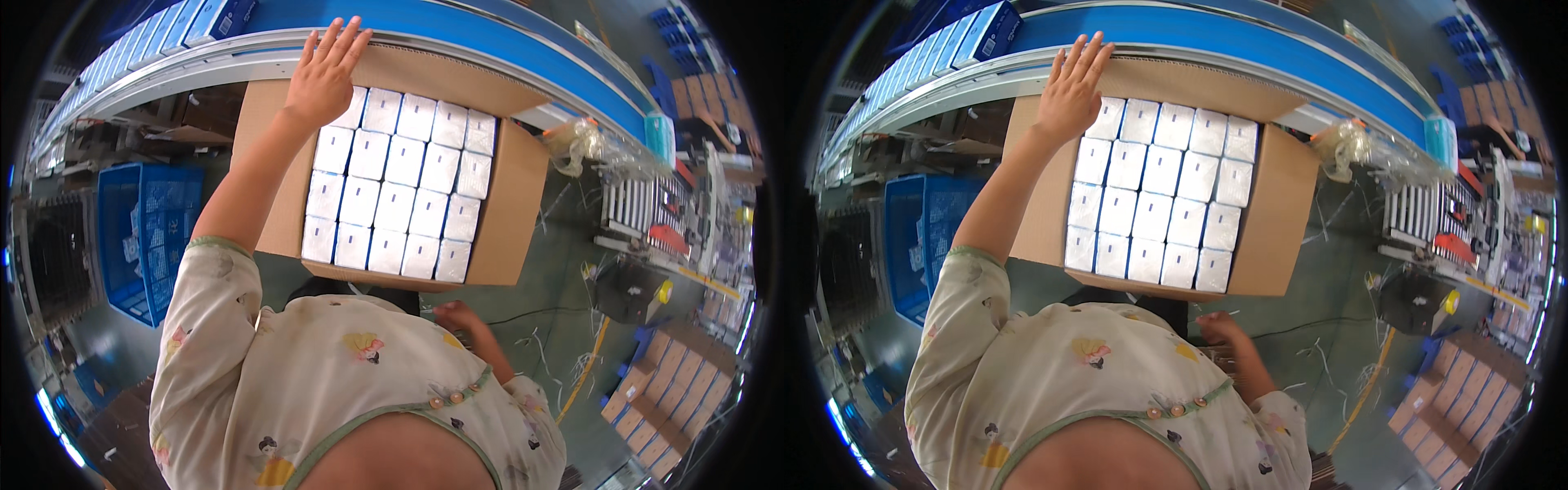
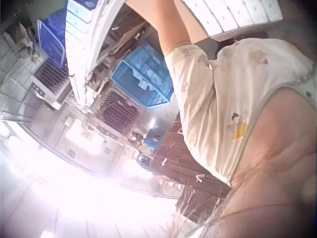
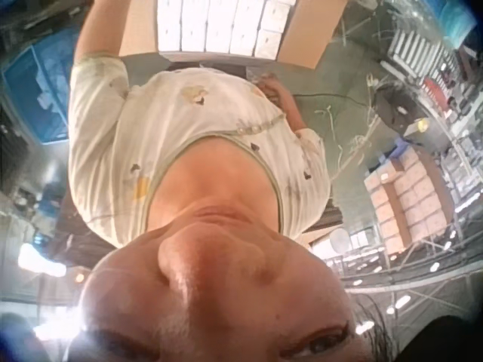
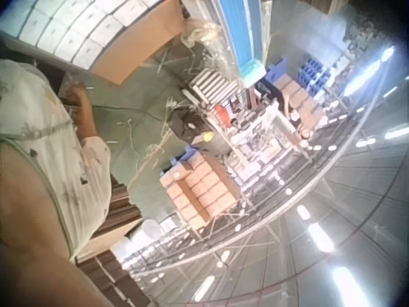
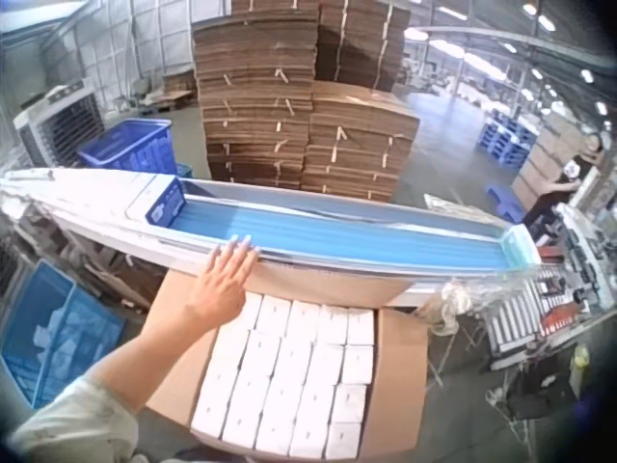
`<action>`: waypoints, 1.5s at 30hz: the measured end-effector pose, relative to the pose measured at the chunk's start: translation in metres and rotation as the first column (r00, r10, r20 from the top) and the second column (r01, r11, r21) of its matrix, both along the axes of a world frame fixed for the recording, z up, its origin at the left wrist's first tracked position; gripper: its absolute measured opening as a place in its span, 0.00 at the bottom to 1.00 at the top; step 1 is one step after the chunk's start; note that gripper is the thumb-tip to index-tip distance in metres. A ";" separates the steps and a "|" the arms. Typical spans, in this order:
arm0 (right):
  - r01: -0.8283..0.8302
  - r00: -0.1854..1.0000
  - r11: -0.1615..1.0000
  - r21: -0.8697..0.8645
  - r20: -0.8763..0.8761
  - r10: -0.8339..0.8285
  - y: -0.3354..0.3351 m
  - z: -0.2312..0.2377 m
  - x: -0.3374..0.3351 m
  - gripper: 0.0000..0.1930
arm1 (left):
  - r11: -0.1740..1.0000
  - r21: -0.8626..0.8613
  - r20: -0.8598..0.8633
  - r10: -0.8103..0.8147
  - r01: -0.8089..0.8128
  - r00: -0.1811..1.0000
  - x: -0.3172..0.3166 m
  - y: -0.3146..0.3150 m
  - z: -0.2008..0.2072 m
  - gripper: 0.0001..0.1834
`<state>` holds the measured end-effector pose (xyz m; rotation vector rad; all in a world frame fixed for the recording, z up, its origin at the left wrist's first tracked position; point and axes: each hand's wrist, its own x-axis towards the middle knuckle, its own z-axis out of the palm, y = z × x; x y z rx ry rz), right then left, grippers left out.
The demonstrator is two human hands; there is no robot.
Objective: The person picks small blue packages from a conveyor belt, arranges them in rows inside a cardboard box, closes the box flaps, and places the filled box onto a roller conveyor.
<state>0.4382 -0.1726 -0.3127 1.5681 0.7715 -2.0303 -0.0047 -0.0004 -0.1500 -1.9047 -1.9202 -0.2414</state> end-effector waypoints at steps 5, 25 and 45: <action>0.932 0.352 0.361 -0.033 -0.152 -0.924 -0.110 -0.058 -0.072 0.26 | 0.989 -0.118 -0.018 -0.086 0.084 0.996 0.000 -0.034 -0.009 0.39; -0.279 0.827 -0.076 0.957 0.200 -0.525 0.102 0.039 -0.031 0.20 | 0.912 -0.264 0.362 -0.208 0.314 0.909 0.013 -0.134 -0.125 0.43; -0.548 0.833 -0.252 0.798 0.548 -0.075 -0.001 0.051 -0.203 0.36 | 0.925 -0.310 0.555 0.363 -0.219 0.749 -0.091 -0.146 -0.103 0.41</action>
